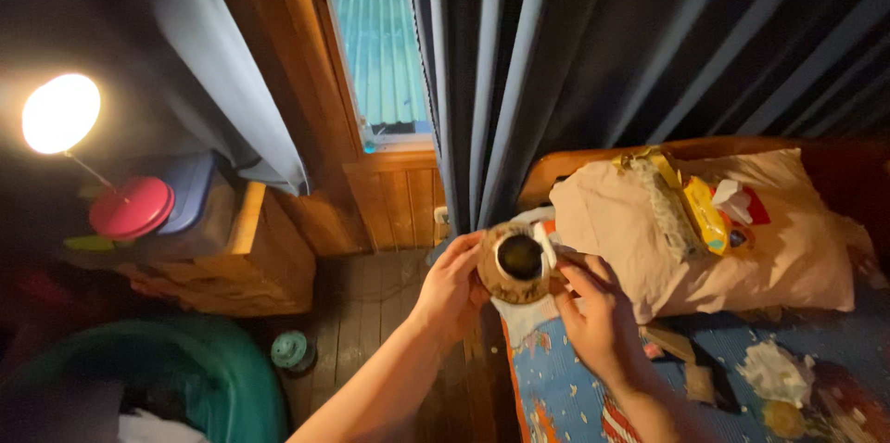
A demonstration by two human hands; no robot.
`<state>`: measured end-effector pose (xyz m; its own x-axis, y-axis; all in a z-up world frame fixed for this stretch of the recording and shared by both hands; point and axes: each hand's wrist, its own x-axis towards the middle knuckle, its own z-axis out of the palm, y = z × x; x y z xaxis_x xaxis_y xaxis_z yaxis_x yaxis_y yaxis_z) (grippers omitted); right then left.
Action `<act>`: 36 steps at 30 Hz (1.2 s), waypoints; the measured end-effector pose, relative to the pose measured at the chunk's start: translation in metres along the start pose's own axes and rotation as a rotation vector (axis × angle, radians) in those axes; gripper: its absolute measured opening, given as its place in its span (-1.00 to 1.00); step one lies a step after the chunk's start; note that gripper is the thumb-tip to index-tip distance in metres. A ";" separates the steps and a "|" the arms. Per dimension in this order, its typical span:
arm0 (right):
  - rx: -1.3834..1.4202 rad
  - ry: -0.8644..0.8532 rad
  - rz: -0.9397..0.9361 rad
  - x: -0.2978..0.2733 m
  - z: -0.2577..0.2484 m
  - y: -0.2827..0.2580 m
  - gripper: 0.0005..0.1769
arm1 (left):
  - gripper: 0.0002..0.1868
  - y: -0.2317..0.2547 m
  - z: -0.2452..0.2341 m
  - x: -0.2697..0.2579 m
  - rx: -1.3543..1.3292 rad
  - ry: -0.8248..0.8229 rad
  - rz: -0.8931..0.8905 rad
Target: The person wipes a wooden bed frame and a red desk lamp with a white tissue, then moves a wooden board and places it on a side table. The person also handles a cup and saucer and places it on a shelf.
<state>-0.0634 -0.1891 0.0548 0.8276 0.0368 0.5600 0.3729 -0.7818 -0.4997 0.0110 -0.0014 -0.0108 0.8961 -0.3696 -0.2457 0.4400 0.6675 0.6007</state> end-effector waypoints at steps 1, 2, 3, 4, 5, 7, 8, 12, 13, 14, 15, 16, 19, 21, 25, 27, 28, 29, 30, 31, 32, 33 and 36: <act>0.025 0.010 0.041 -0.004 0.004 -0.003 -0.68 | -0.67 -0.001 0.001 0.002 -0.017 0.027 0.014; 0.045 0.026 0.081 -0.009 0.009 -0.006 -0.66 | -0.68 -0.003 0.004 0.004 -0.033 0.048 0.029; 0.065 0.042 0.121 -0.012 0.012 -0.008 -0.64 | -0.68 -0.009 0.007 0.002 -0.072 0.066 0.032; 0.025 0.038 0.209 -0.011 0.014 -0.007 -0.66 | -0.68 -0.013 0.012 -0.001 -0.110 0.080 0.045; -0.016 0.035 0.297 -0.012 0.016 -0.008 -0.68 | -0.69 -0.017 0.016 -0.001 -0.148 0.094 0.058; -0.044 0.028 0.367 -0.013 0.024 -0.009 -0.72 | -0.69 -0.022 0.020 -0.002 -0.197 0.095 0.094; -0.041 0.033 0.351 -0.014 0.027 -0.011 -0.74 | -0.70 -0.025 0.020 -0.003 -0.221 0.094 0.104; -0.053 0.002 0.222 -0.013 0.034 -0.029 -0.74 | -0.70 -0.034 0.019 0.000 -0.220 0.073 0.149; -0.043 0.008 0.145 -0.012 0.034 -0.034 -0.72 | -0.71 -0.035 0.017 0.001 -0.206 0.045 0.153; -0.032 0.013 0.068 -0.011 0.034 -0.039 -0.69 | -0.72 -0.037 0.015 0.001 -0.191 0.018 0.156; -0.020 0.017 -0.009 -0.011 0.035 -0.044 -0.66 | -0.73 -0.039 0.013 0.000 -0.207 0.025 0.149; -0.062 -0.004 -0.046 -0.011 0.037 -0.049 -0.61 | -0.73 -0.041 0.013 0.001 -0.223 0.030 0.142; -0.143 -0.071 -0.138 -0.010 0.038 -0.054 -0.47 | -0.75 -0.042 0.012 0.001 -0.286 0.018 0.147; -0.134 -0.127 -0.165 -0.008 0.036 -0.052 -0.40 | -0.76 -0.040 0.009 -0.002 -0.298 0.009 0.159; -0.078 -0.190 -0.226 -0.014 0.021 -0.037 -0.53 | -0.74 -0.030 0.012 -0.010 -0.265 0.114 0.167; -0.036 -0.170 -0.308 -0.022 0.008 -0.019 -0.59 | -0.71 -0.023 0.018 -0.013 -0.249 0.163 0.155; -0.057 -0.138 -0.287 -0.022 0.003 -0.007 -0.61 | -0.69 -0.016 0.017 -0.016 -0.237 0.161 0.151; -0.077 -0.106 -0.266 -0.021 0.000 0.006 -0.63 | -0.67 -0.011 0.016 -0.018 -0.226 0.160 0.147; -0.095 -0.079 -0.240 -0.023 -0.003 0.016 -0.65 | -0.67 -0.009 0.015 -0.019 -0.203 0.157 0.142; 0.016 -0.042 -0.050 -0.024 -0.003 0.026 -0.67 | -0.67 -0.007 0.014 -0.018 -0.181 0.154 0.137; 0.123 -0.005 0.145 -0.021 -0.004 0.036 -0.70 | -0.67 -0.007 0.014 -0.017 -0.158 0.148 0.126; 0.228 0.032 0.340 -0.019 -0.006 0.046 -0.72 | -0.68 -0.009 0.015 -0.018 -0.151 0.166 0.096; 0.658 0.018 0.669 -0.008 -0.004 0.070 -0.65 | -0.72 -0.011 0.019 -0.016 -0.118 0.172 0.004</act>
<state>-0.0458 -0.2461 0.0177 0.9513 -0.3070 0.0288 -0.0110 -0.1272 -0.9918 -0.0089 -0.0155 0.0012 0.8902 -0.2579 -0.3755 0.4311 0.7435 0.5112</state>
